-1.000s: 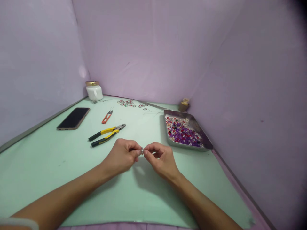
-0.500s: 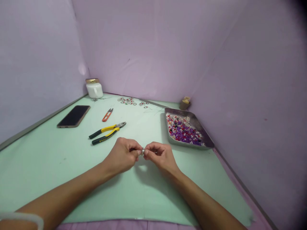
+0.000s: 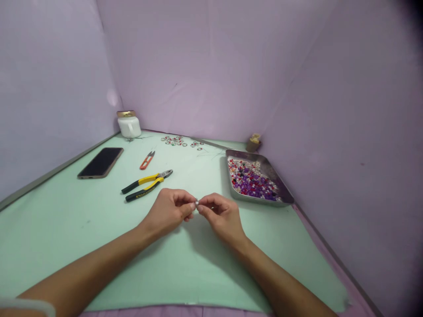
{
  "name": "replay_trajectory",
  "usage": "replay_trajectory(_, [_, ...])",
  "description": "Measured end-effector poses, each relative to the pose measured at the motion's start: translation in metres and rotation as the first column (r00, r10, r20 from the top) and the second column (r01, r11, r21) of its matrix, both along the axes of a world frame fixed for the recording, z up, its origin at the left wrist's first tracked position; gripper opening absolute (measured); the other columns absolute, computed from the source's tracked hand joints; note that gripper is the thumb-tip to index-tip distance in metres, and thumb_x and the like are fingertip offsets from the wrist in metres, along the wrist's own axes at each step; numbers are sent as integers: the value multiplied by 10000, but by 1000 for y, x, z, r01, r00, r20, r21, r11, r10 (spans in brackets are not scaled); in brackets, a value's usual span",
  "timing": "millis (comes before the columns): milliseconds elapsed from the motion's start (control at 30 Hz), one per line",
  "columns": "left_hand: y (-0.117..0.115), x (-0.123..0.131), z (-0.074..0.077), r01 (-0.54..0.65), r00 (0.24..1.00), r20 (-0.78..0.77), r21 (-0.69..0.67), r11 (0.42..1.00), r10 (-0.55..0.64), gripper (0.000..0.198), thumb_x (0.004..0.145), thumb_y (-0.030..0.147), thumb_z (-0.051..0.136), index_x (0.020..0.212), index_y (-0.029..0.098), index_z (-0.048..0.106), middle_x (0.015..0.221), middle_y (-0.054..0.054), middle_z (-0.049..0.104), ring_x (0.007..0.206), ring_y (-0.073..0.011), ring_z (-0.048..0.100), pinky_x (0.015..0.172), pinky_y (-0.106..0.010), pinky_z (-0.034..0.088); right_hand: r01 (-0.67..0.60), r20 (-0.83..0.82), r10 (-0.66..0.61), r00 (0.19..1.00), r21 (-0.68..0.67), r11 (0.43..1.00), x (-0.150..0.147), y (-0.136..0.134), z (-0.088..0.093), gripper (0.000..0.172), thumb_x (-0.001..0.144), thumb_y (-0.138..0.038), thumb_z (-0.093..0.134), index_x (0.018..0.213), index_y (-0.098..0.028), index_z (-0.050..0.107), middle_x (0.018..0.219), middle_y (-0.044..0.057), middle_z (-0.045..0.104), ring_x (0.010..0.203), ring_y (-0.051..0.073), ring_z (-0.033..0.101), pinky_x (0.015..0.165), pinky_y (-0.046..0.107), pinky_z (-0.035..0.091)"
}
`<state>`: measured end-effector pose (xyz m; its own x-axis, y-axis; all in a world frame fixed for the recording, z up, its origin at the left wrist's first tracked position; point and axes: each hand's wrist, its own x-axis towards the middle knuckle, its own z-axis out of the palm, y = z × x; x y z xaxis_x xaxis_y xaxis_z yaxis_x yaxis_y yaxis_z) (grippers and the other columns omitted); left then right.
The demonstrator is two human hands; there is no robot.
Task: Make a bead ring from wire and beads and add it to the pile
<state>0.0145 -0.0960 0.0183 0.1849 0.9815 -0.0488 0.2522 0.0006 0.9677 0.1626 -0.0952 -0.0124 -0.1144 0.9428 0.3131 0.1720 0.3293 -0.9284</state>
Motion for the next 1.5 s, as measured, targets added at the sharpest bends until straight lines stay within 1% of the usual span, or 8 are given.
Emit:
replay_trajectory(233, [-4, 1, 4, -131, 991, 36, 171, 976, 127, 75, 670, 189, 607, 619, 137, 624, 483, 12, 574, 471, -111, 519, 487, -218, 423, 46, -103, -46, 994, -9, 999, -1, 0, 0, 80, 689, -217, 608, 761, -189, 632, 753, 37, 621, 689, 152, 573, 624, 281, 477])
replay_trajectory(367, [5, -5, 2, -146, 860, 485, -59, 987, 156, 61, 670, 174, 625, 718, 136, 620, 618, -16, 639, 528, -117, 571, 518, -221, 473, 118, -417, -221, 882, -258, 959, 1, 9, -3, 251, 637, -274, 662, 861, -182, 598, 842, 43, 614, 774, 164, 575, 740, 346, 483])
replay_trajectory(567, [9, -2, -14, 112, 636, 722, -436, 893, 273, 93, 678, 48, 557, 703, 106, 626, 678, -55, 641, 531, -79, 566, 499, -152, 472, -213, -577, -25, 817, -342, 915, -3, 10, -3, 274, 666, -376, 634, 842, -167, 642, 873, 66, 636, 837, 171, 575, 816, 345, 428])
replay_trajectory(733, [2, 6, -25, 246, 793, 606, -413, 877, 63, 62, 662, 95, 596, 715, 101, 629, 693, -61, 632, 466, -69, 524, 404, -156, 393, -242, -550, -2, 835, -372, 896, -1, 7, 4, 246, 682, -374, 616, 835, -186, 654, 749, 24, 610, 629, 104, 512, 530, 217, 383])
replay_trajectory(833, [4, 4, -22, 132, 909, 417, -308, 942, 8, 123, 625, 108, 617, 747, 103, 635, 695, -48, 628, 422, -54, 473, 355, -158, 301, -262, -487, 65, 871, -349, 900, 5, 8, 7, 204, 692, -353, 608, 778, -177, 664, 610, -18, 532, 520, 75, 426, 489, 205, 324])
replay_trajectory(967, [12, -7, -12, -39, 905, 409, -188, 981, 114, 129, 682, 229, 595, 740, 118, 625, 669, -22, 607, 411, -41, 414, 365, -173, 247, -271, -319, 178, 931, -274, 923, 11, 11, 6, 172, 701, -326, 596, 701, -175, 676, 566, -23, 518, 568, 94, 437, 590, 226, 344])
replay_trajectory(1133, [15, -12, -8, 1, 942, 331, -166, 986, 55, 170, 671, 285, 618, 667, 115, 613, 392, 51, 450, 392, -53, 341, 390, -183, 231, -331, -218, 268, 939, -350, 876, 8, 9, 3, 161, 679, -308, 612, 708, -165, 679, 587, -12, 553, 585, 103, 458, 599, 237, 355])
replay_trajectory(1500, [9, -6, -13, -96, 983, 160, 25, 995, 91, 134, 667, 231, 570, 576, 135, 549, 427, 67, 422, 420, -64, 319, 421, -211, 241, -168, 0, 178, 984, -328, 930, 0, 3, 6, 173, 690, -307, 592, 679, -143, 645, 646, 12, 606, 629, 123, 511, 622, 246, 381])
